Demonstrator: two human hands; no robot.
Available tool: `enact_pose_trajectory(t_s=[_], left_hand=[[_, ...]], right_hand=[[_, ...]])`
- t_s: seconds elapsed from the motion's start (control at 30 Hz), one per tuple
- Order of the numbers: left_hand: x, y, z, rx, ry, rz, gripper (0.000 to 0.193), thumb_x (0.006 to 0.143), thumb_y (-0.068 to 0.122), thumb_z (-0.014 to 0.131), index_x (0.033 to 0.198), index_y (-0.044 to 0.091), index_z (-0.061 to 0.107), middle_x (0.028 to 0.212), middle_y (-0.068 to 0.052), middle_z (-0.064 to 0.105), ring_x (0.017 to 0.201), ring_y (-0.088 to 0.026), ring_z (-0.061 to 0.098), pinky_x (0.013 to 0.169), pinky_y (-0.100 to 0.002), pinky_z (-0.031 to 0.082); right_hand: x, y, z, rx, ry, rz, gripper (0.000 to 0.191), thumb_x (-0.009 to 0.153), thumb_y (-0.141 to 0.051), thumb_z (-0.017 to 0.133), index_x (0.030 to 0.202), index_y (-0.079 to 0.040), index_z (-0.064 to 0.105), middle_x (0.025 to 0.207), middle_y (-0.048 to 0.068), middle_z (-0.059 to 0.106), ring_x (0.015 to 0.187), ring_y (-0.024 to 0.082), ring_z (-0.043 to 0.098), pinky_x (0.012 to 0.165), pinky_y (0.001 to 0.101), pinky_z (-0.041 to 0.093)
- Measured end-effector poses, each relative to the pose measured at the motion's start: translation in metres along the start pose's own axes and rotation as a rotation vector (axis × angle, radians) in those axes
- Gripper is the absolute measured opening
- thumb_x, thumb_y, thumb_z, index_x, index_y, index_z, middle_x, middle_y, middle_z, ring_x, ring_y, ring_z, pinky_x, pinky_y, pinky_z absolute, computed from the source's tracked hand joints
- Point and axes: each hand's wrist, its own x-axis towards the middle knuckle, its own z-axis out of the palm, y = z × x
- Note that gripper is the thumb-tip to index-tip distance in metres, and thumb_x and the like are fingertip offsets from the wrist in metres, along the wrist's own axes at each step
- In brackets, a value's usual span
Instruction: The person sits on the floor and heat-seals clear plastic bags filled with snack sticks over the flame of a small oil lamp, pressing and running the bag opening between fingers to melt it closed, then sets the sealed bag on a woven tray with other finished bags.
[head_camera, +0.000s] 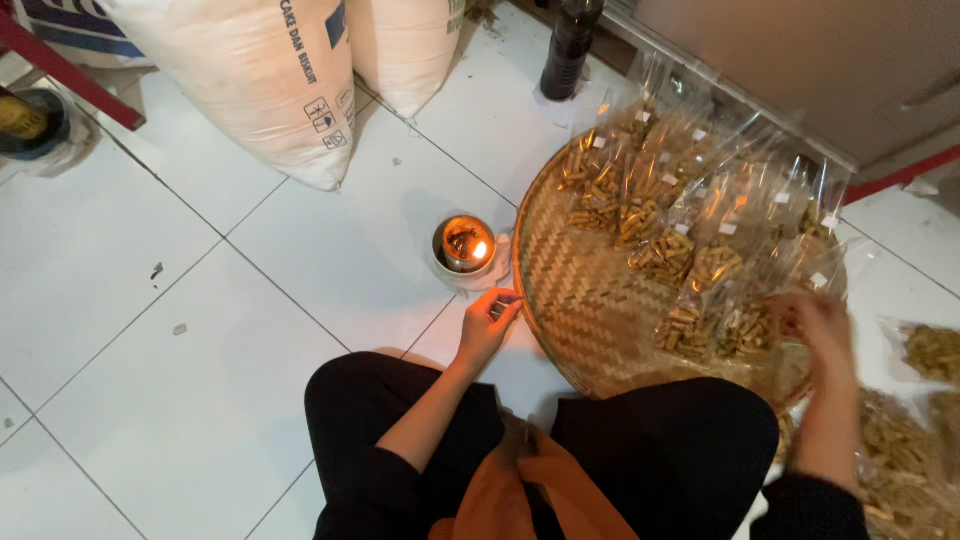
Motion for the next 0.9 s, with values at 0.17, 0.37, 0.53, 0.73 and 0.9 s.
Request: enact_pose_trajectory(t_s=[0.17, 0.37, 0.53, 0.73, 0.9], left_hand=[[-0.009, 0.006, -0.005, 0.173, -0.021, 0.040, 0.013, 0.093, 0.012, 0.075, 0.103, 0.004, 0.073, 0.085, -0.003, 0.074, 0.065, -0.011, 0.062, 0.060, -0.025, 0.050], [-0.010, 0.004, -0.012, 0.340, -0.063, 0.141, 0.016, 0.090, 0.010, 0.074, 0.106, 0.007, 0.072, 0.089, -0.005, 0.076, 0.066, -0.012, 0.068, 0.062, -0.027, 0.055], [-0.003, 0.005, -0.007, 0.395, -0.109, 0.180, 0.016, 0.091, 0.013, 0.076, 0.107, 0.009, 0.073, 0.085, -0.004, 0.076, 0.065, -0.015, 0.067, 0.062, -0.029, 0.055], [0.002, 0.029, -0.007, 0.355, -0.201, 0.317, 0.044, 0.084, 0.028, 0.086, 0.117, 0.007, 0.067, 0.112, -0.009, 0.072, 0.102, -0.022, 0.072, 0.085, -0.035, 0.057], [0.010, 0.072, 0.000, 0.394, -0.318, 0.470, 0.104, 0.070, 0.035, 0.092, 0.153, 0.008, 0.035, 0.150, -0.024, 0.050, 0.137, -0.038, 0.049, 0.110, -0.046, 0.043]], right_hand=[[0.021, -0.031, 0.066, -0.953, -0.071, -0.184, 0.038, 0.097, -0.043, 0.071, 0.111, -0.008, 0.075, 0.099, 0.017, 0.073, 0.090, 0.038, 0.070, 0.076, 0.0511, 0.054], [0.013, -0.017, 0.066, -1.055, 0.064, -0.624, 0.042, 0.098, -0.047, 0.068, 0.122, -0.014, 0.072, 0.124, 0.018, 0.068, 0.113, 0.040, 0.062, 0.093, 0.0603, 0.046], [0.013, 0.000, 0.062, -1.116, -0.021, -0.692, 0.025, 0.093, -0.041, 0.072, 0.107, -0.020, 0.074, 0.135, 0.002, 0.066, 0.136, 0.033, 0.053, 0.116, 0.0614, 0.035], [-0.024, -0.044, 0.078, -0.904, -0.264, -0.968, 0.016, 0.083, -0.026, 0.075, 0.098, -0.021, 0.072, 0.114, -0.002, 0.072, 0.124, 0.020, 0.062, 0.121, 0.0583, 0.029], [-0.073, -0.129, 0.111, -0.778, -0.475, -1.143, 0.029, 0.074, -0.006, 0.069, 0.101, -0.016, 0.071, 0.098, 0.001, 0.072, 0.113, 0.024, 0.063, 0.121, 0.0564, 0.027]])
